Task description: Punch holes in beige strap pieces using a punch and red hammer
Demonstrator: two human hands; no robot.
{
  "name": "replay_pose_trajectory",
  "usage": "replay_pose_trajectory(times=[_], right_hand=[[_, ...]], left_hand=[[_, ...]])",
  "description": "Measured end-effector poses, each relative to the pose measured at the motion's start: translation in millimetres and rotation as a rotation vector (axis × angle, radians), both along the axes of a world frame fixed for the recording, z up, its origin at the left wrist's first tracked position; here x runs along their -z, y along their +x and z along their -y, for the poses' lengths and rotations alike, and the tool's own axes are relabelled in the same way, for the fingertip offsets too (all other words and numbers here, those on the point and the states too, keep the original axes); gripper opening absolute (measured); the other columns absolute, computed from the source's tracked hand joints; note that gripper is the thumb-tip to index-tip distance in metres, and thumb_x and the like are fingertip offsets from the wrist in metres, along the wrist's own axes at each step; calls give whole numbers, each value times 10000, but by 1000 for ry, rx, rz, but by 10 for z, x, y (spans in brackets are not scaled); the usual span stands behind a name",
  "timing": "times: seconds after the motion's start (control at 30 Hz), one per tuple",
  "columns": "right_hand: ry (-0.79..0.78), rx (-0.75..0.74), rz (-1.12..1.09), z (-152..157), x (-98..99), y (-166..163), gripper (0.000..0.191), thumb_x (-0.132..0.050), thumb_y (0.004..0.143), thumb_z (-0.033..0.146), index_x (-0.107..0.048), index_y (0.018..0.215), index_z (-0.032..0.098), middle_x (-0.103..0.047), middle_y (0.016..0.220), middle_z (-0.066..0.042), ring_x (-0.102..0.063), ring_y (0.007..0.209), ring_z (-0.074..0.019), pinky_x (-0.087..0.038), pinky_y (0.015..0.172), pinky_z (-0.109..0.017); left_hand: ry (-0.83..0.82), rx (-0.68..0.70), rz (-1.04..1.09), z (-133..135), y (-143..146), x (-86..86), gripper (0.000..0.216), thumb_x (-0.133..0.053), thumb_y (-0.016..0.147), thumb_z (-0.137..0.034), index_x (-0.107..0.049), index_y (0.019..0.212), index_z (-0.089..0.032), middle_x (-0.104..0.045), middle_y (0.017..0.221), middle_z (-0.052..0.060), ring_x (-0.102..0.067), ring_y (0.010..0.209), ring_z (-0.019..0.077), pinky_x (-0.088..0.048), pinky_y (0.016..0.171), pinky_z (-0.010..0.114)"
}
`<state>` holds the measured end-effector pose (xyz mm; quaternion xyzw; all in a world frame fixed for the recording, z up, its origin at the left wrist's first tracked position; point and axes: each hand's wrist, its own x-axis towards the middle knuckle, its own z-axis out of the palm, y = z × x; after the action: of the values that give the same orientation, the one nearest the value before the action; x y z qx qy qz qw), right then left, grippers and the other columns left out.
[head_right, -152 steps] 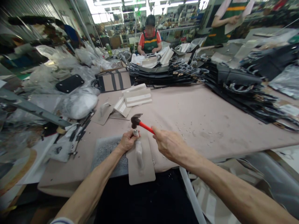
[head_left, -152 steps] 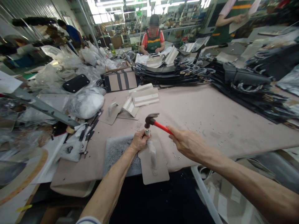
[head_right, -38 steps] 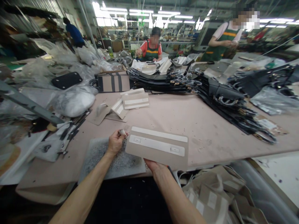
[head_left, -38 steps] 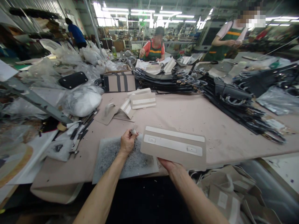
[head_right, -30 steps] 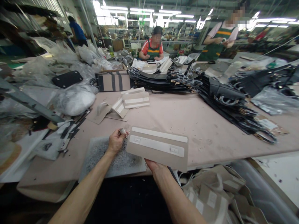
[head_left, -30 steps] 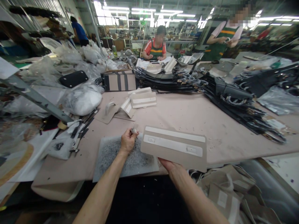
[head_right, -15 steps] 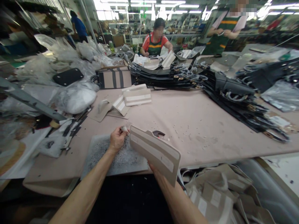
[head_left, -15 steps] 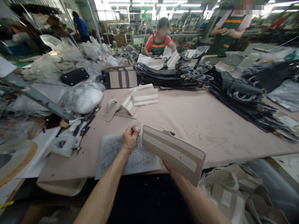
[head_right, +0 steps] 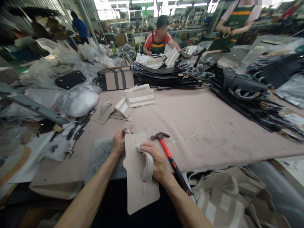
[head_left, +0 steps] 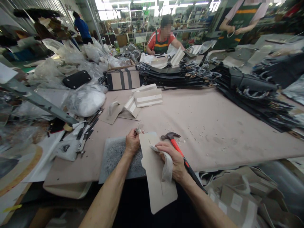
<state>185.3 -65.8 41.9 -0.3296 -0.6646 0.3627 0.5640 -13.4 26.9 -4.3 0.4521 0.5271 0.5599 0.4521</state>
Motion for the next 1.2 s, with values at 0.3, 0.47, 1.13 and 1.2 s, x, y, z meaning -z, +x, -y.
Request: replay_pose_trajectory(times=[0.3,0.47,1.13,1.2], right_hand=[[176,-38,296,4,123,-8,368,-517,935,110,-592,1273,234,-593,1215,-120,-589,1130,-208,-531,921,-383],[257,17,455,-11,260,-53,478,-394,889,12,-596,1276,207,-605,1236,-137,-575,1185,-217,-532,951,-406],[127,-6,618,-27,407,-149,317,-407,940,129,-617,1174,169,-645,1160,-125,-568,1016,-242,-480,823,-408],[106,-19,597,-44,422,-141,332,-401,945,137,-621,1191,177,-650,1162,-120,-562,1022,-242,-473,836,-410]], left_hand=[[19,-66,72,-16,-30,41,310,-756,738,-347,-651,954,-150,-749,884,58,-703,791,167,-550,751,281],[47,-131,173,1,-28,23,372,-775,735,-390,-632,965,-136,-748,881,67,-704,771,164,-562,770,303],[-49,51,86,127,-7,-36,363,-772,797,-341,-636,1079,-157,-773,907,74,-744,819,198,-599,790,309],[-57,68,56,130,-1,-34,340,-762,809,-339,-641,1072,-161,-772,908,71,-743,820,200,-602,786,305]])
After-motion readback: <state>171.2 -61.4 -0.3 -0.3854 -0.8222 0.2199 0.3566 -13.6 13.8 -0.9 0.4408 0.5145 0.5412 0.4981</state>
